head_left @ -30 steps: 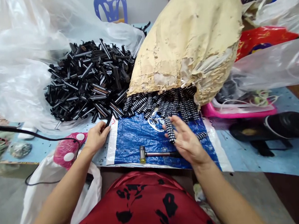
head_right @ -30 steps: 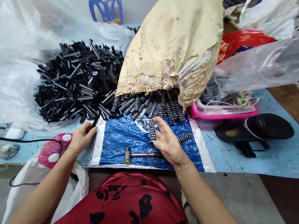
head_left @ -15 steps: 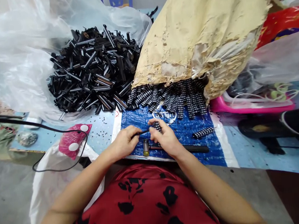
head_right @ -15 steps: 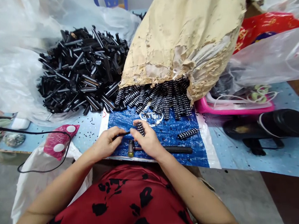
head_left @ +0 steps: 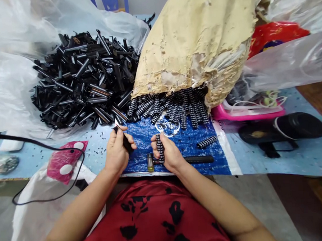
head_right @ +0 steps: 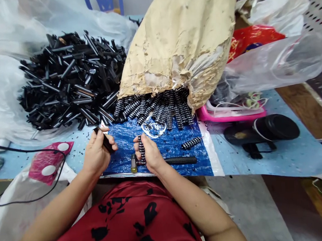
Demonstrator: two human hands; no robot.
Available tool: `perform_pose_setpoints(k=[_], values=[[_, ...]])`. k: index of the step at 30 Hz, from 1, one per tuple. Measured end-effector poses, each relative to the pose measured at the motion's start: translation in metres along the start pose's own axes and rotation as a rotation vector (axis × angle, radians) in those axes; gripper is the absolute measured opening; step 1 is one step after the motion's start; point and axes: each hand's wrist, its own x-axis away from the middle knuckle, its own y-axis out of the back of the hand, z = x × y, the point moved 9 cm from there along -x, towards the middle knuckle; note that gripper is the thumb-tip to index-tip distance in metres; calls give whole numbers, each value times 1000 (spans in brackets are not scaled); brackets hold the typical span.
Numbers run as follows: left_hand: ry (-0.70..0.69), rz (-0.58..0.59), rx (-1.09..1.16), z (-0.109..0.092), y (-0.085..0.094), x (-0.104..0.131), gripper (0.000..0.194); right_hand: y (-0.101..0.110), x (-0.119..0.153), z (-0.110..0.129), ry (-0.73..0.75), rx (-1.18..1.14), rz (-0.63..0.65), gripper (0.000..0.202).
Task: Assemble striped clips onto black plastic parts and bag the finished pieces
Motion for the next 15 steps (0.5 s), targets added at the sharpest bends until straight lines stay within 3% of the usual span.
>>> perform_pose_setpoints(k=[4,6,15], values=[[198,122,-189,22,-3,7,47,0,3,3,-8,-29,42,60],[225,188,-265,31,-11,15,49,-1,5,3,0,-43,45,60],[-183,255,-522,7,-35,29,25,0,7,17,83,-83,-41,54]])
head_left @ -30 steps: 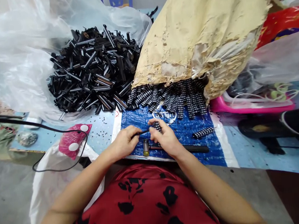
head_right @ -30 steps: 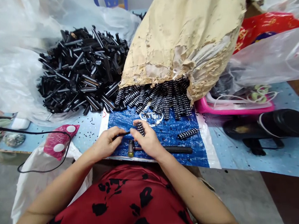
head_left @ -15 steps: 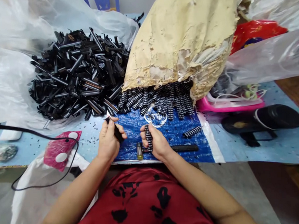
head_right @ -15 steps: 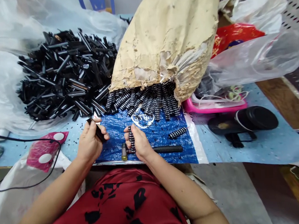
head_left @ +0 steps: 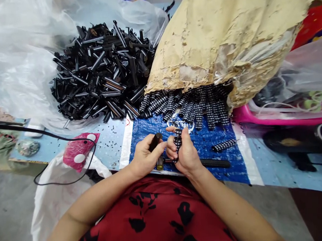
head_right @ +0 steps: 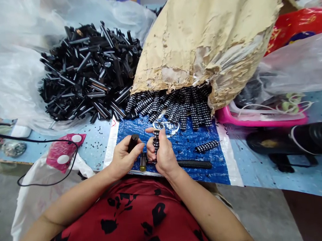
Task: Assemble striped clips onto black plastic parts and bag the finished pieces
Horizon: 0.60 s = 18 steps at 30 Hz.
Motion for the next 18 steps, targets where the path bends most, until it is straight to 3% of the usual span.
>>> perform_pose_setpoints(k=[3,5,9,13,15,18], values=[[-51,51,-36,-6,-11,-6,22,4,-4,7,120,14,-112,47],[-81,94,-55,-10,-20,-10,23,3,-7,10,200,122,-123,49],[-64,93,-32,-14,-16,-14,22,-7,-2,25,425,563,47,67],[74,94,33,-5,3,-8,27,-18,22,38,788,1120,250,115],[118,133,59,-1,6,-5,30,-23,32,37,942,1293,298,117],[153,115,92,6,7,-4,38,-26,41,41,1079,1344,251,109]])
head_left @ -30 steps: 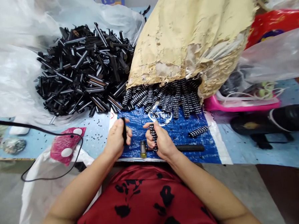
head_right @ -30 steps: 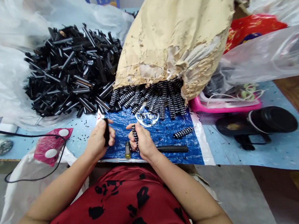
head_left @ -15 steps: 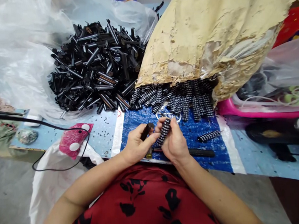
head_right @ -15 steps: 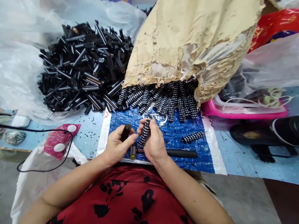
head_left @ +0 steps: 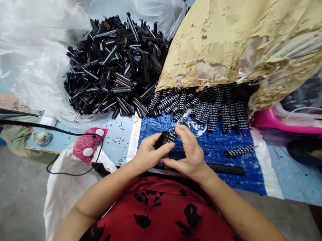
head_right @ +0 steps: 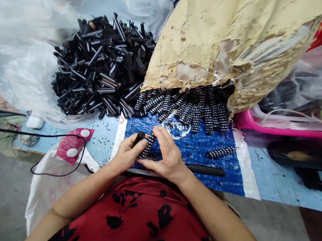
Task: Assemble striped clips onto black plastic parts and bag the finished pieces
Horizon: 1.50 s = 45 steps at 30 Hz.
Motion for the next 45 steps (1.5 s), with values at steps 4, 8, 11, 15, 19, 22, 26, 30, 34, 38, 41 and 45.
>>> perform_pose_setpoints(k=[4,8,11,15,19,22,26,30,34,38,41,45], values=[[79,-117,120,12,1,-1,57,1,1,11,64,-7,-18,111],[48,-180,162,11,-1,0,54,-1,4,18,105,28,-15,109],[130,-115,353,20,-7,-2,47,-2,4,19,112,86,-25,108],[281,-22,533,33,-8,-1,47,-6,4,16,105,103,15,106],[412,36,582,46,-9,5,49,-11,7,13,100,26,68,108],[406,13,648,50,-14,7,52,-16,7,9,62,-28,83,111],[309,-3,554,51,-15,6,55,-15,8,7,15,-31,86,113],[103,-49,235,41,16,1,42,0,29,-6,-29,37,172,108],[-212,-134,-472,15,59,0,24,15,65,-25,-3,246,345,35],[-106,21,-795,23,69,-9,23,31,61,-18,32,308,216,14],[41,102,-719,32,68,-15,28,37,29,-4,-10,273,14,18],[103,117,-629,38,64,-18,31,10,-10,11,74,380,18,15]])
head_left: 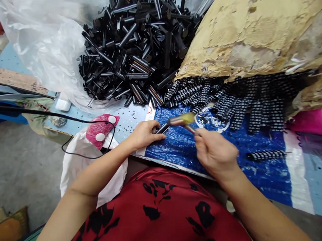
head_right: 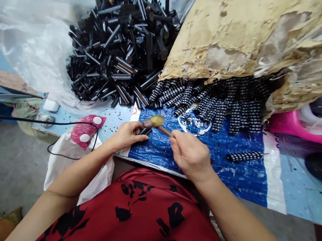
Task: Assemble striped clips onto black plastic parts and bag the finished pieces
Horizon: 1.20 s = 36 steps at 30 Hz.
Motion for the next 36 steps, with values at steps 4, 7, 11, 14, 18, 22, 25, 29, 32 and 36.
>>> perform_pose_setpoints(k=[4,7,11,14,18,22,25,29,32,36], values=[[-12,22,-51,-1,0,-5,30,-20,-8,13,93,76,131,14],[-16,101,-88,-2,1,-13,32,-3,-1,26,152,-117,2,23],[13,187,-131,-3,-6,-25,38,-16,12,52,273,-228,107,21],[-18,153,-260,-12,-8,-27,32,-31,19,58,274,-210,210,17],[-58,98,-361,-17,24,11,18,-15,27,33,192,-316,127,25],[-17,401,-383,6,62,88,23,-11,42,-3,85,-168,104,20],[-1,374,-357,11,80,104,36,-27,45,-6,41,-104,166,13],[16,-210,-432,-1,107,44,42,-36,34,9,5,-146,190,21],[217,-582,-548,5,131,-3,48,-27,29,6,18,-177,195,22],[368,-631,-549,23,142,-46,47,9,29,-68,-230,-1,42,20]])
